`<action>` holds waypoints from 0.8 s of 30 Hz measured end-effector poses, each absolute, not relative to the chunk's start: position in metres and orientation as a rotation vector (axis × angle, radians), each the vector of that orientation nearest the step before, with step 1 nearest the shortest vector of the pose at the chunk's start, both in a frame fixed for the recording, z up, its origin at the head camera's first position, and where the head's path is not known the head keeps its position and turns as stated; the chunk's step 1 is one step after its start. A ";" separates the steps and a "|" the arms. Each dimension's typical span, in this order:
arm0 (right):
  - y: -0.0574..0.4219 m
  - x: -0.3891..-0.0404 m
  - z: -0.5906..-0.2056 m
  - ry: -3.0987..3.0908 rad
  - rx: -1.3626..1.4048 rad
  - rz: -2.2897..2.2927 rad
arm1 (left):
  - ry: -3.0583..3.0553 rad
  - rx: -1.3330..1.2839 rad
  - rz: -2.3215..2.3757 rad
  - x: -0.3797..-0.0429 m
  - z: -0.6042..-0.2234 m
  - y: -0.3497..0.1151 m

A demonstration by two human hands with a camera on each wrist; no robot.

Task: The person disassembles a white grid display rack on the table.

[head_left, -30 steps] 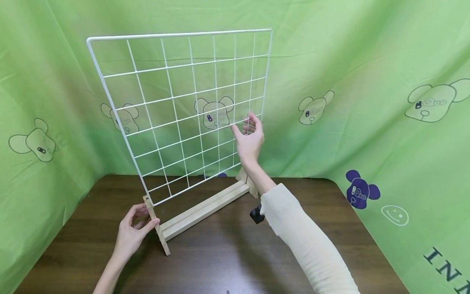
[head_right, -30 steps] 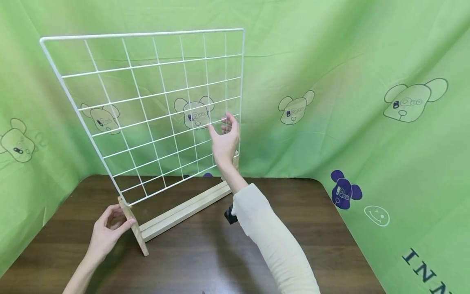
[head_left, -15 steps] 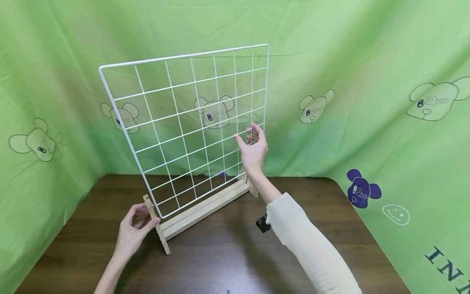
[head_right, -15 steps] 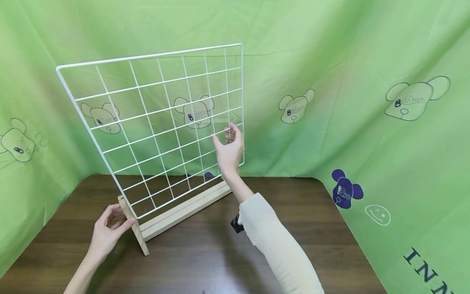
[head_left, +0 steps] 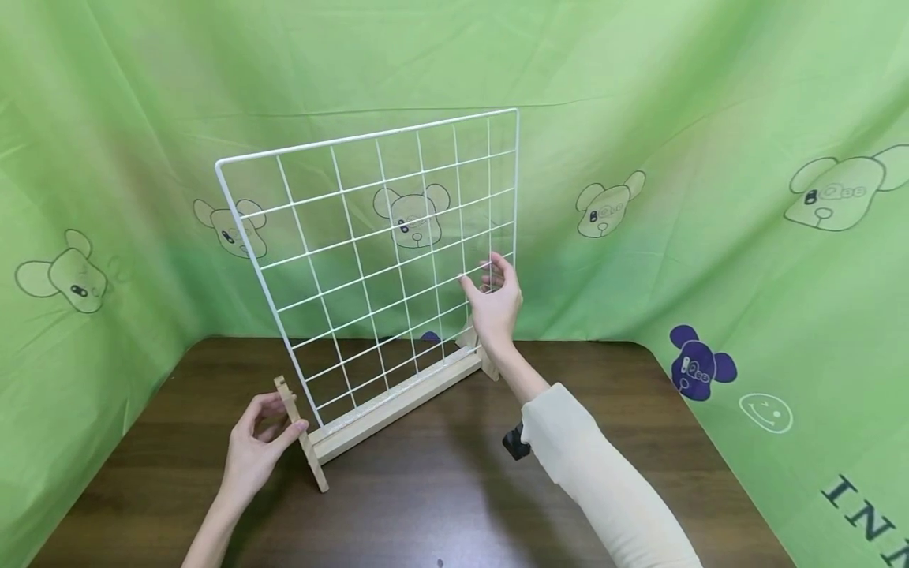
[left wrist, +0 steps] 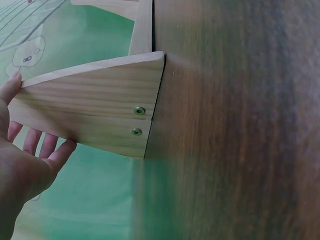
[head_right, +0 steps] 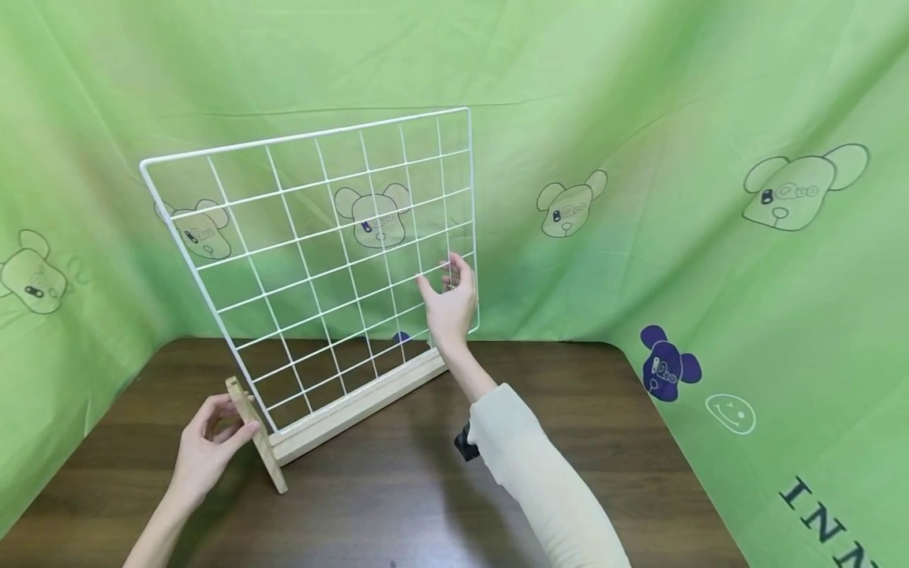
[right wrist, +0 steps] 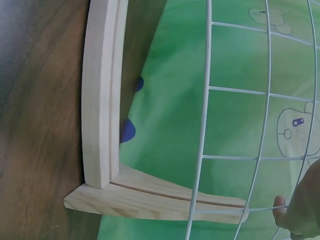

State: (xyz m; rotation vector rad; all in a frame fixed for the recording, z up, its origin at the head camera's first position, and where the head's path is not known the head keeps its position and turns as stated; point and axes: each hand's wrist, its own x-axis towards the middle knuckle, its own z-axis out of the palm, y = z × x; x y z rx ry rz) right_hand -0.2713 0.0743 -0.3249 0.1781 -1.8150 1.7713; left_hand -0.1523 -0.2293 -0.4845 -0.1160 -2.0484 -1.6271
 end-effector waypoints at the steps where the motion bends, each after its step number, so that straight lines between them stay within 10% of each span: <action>1: 0.075 -0.271 -0.326 -1.812 0.183 1.774 | -2.045 -0.113 -1.630 -0.152 -0.484 -0.229; 24: 0.106 -0.306 -0.380 -1.929 0.136 1.683 | -2.085 -0.154 -1.628 -0.145 -0.484 -0.229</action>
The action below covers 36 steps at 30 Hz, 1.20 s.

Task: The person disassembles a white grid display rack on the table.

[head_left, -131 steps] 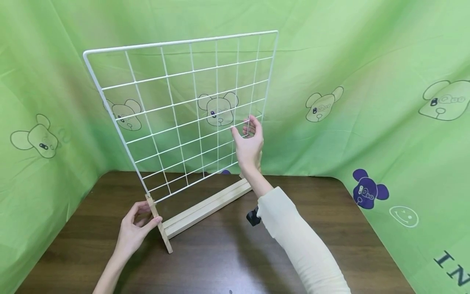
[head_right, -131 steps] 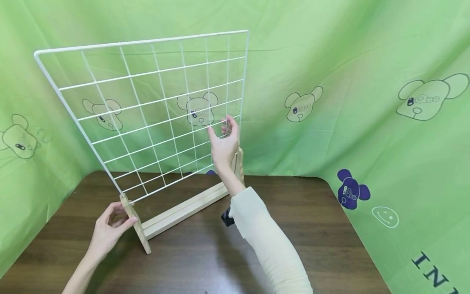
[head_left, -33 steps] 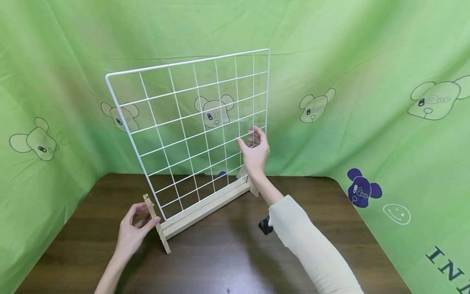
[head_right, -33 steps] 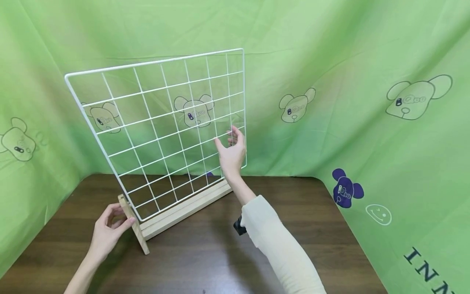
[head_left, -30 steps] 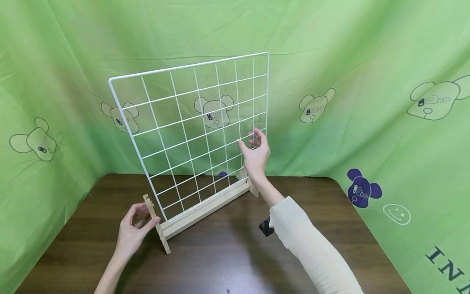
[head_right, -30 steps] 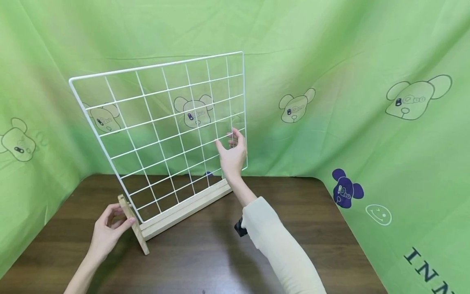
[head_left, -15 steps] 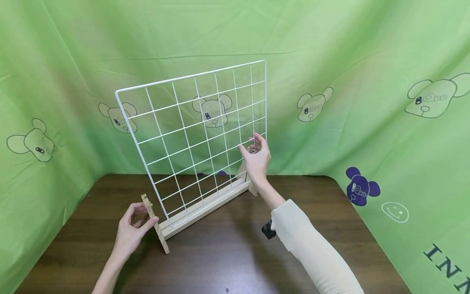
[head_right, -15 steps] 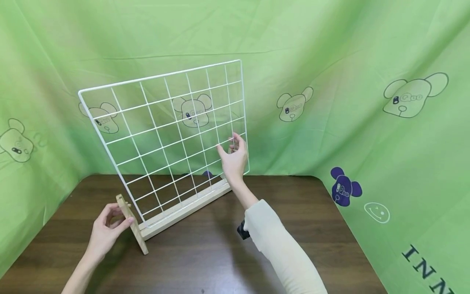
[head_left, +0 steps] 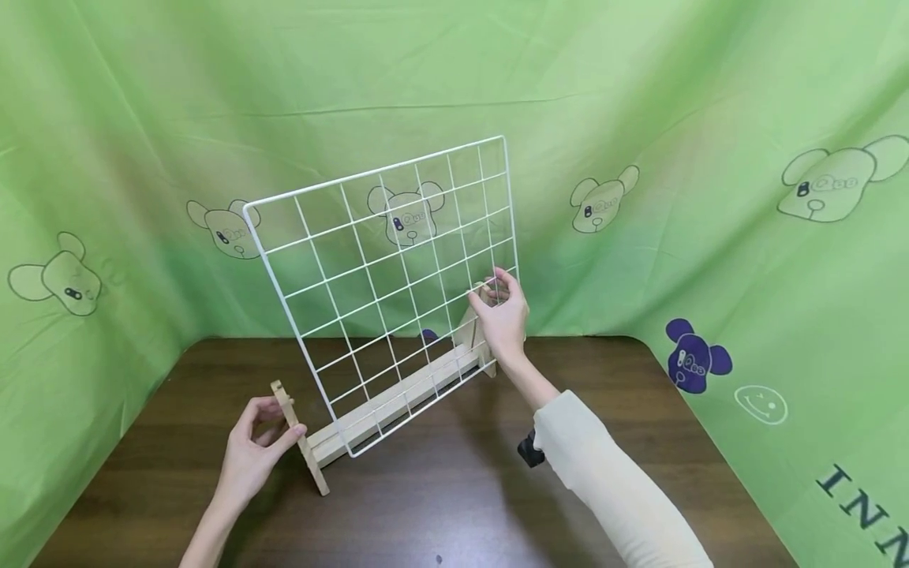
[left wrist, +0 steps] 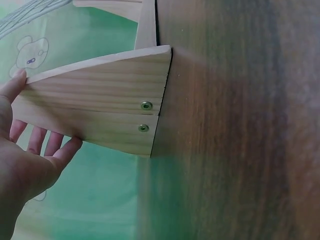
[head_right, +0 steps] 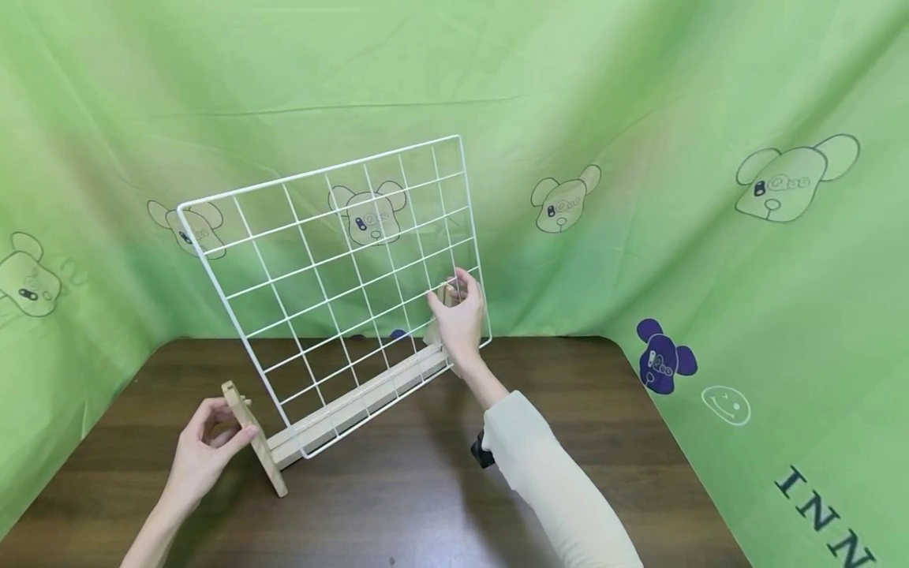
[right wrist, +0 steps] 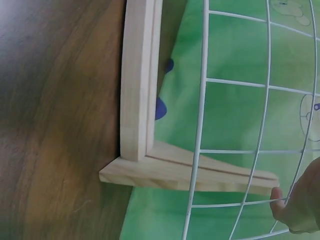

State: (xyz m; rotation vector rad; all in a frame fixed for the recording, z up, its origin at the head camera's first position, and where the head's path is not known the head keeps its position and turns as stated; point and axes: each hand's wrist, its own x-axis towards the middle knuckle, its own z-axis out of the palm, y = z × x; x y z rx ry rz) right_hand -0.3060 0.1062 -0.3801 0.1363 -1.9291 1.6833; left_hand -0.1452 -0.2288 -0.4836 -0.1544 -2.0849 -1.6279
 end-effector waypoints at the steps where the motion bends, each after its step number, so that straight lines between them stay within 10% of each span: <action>1: 0.108 -0.306 -0.381 -1.934 0.136 1.686 | -2.086 -0.154 -1.621 -0.144 -0.484 -0.228; 36: 0.161 -0.304 -0.405 -2.140 0.160 1.549 | -2.066 -0.047 -1.518 -0.123 -0.485 -0.224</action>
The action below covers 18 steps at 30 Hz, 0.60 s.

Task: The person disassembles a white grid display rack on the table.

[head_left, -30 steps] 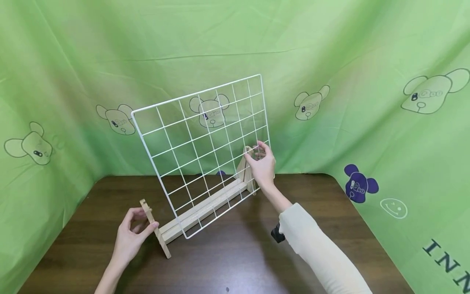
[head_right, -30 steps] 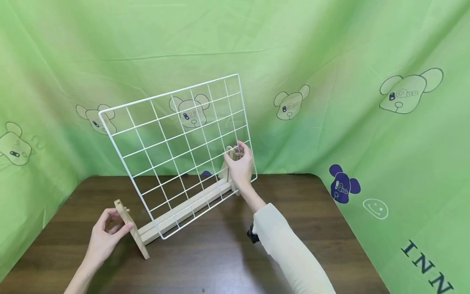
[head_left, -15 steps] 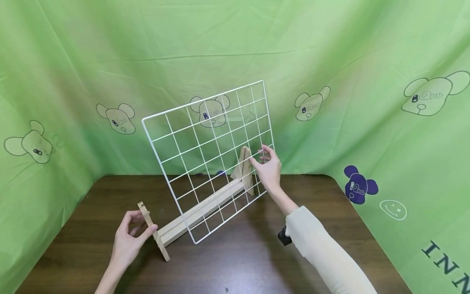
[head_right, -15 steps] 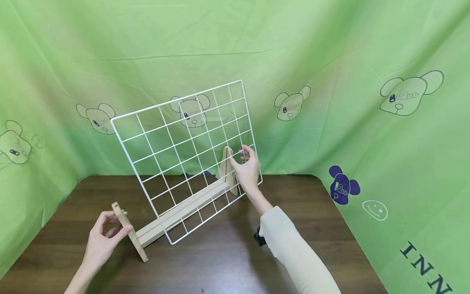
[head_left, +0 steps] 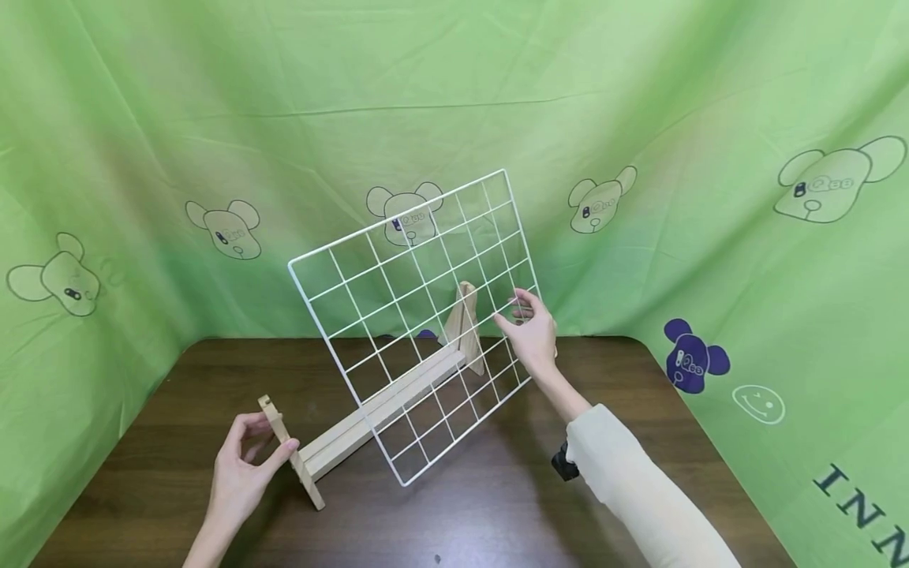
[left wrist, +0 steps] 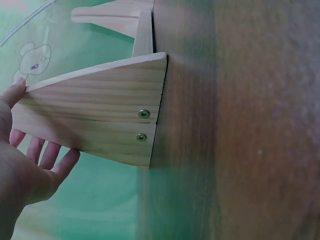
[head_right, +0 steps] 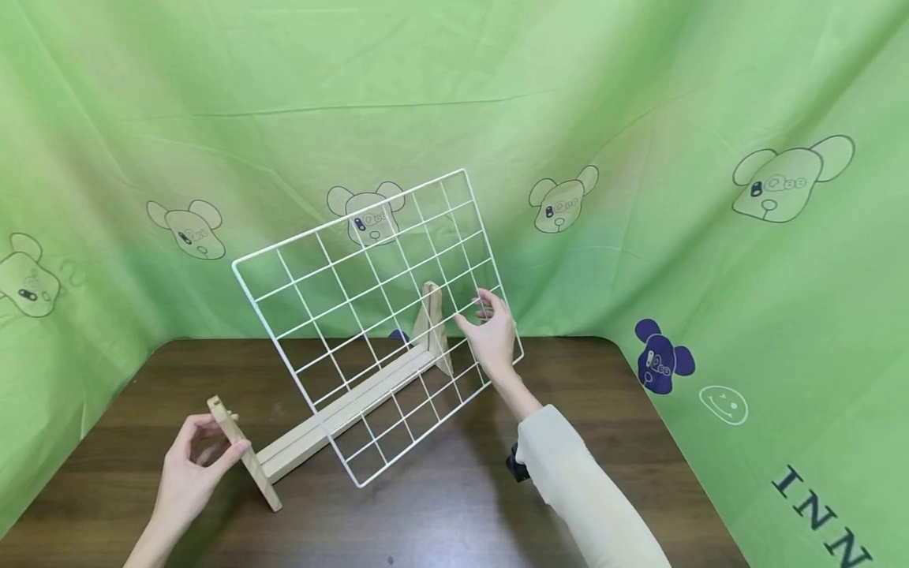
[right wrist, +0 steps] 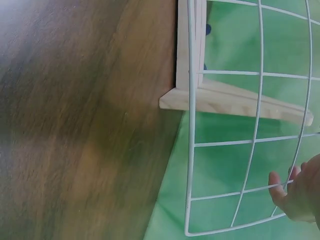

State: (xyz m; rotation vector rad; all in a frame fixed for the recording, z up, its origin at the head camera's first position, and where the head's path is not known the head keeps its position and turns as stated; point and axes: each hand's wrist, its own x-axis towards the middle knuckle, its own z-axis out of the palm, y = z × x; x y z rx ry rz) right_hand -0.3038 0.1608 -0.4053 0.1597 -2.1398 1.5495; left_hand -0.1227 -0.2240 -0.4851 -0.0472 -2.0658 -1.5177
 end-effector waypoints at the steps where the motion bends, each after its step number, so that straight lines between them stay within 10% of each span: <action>1: 0.163 -0.304 -0.406 -2.141 0.162 1.548 | -2.064 -0.048 -1.518 -0.122 -0.485 -0.224; 18: 0.189 -0.300 -0.417 -2.301 0.165 1.433 | -1.997 -0.030 -1.517 -0.113 -0.483 -0.221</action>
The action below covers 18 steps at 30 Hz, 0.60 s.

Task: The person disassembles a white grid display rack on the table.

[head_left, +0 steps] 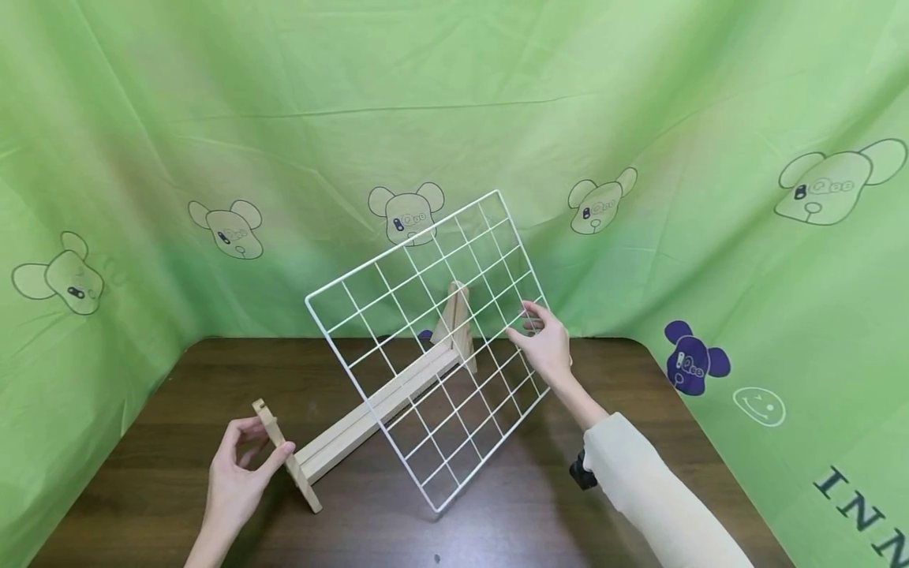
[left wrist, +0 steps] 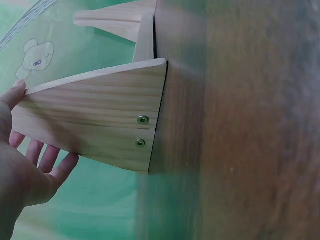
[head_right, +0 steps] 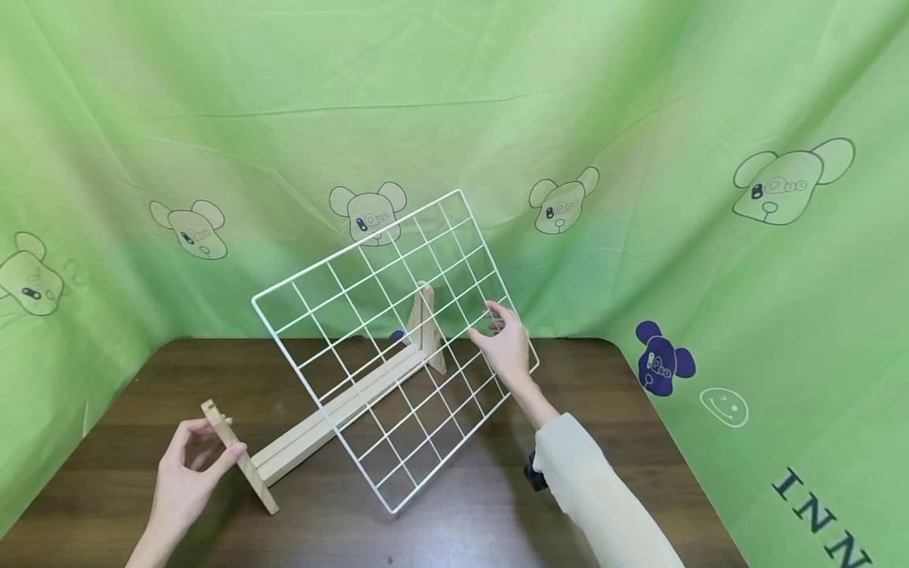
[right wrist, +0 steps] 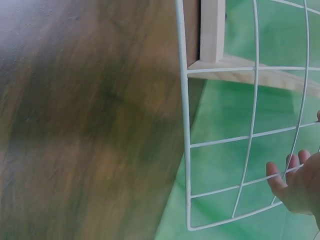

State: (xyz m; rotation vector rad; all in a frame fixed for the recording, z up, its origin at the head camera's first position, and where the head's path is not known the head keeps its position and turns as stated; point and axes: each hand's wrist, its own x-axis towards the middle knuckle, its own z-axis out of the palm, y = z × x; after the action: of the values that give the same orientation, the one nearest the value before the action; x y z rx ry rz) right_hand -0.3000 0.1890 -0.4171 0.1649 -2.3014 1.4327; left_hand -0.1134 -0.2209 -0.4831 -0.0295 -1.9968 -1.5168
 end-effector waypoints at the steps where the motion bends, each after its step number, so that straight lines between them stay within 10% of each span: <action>1: 0.191 -0.300 -0.418 -2.314 0.162 1.420 | -1.990 -0.026 -1.516 -0.112 -0.483 -0.221; 18: 0.212 -0.295 -0.432 -2.449 0.273 1.293 | -1.980 0.051 -1.501 -0.098 -0.483 -0.220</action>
State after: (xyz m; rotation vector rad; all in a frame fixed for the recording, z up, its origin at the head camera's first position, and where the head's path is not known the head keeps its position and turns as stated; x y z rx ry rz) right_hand -0.2954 0.2120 -0.4318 0.2734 -2.4492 1.2934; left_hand -0.0983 -0.2203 -0.4832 0.0508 -1.9803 -1.5005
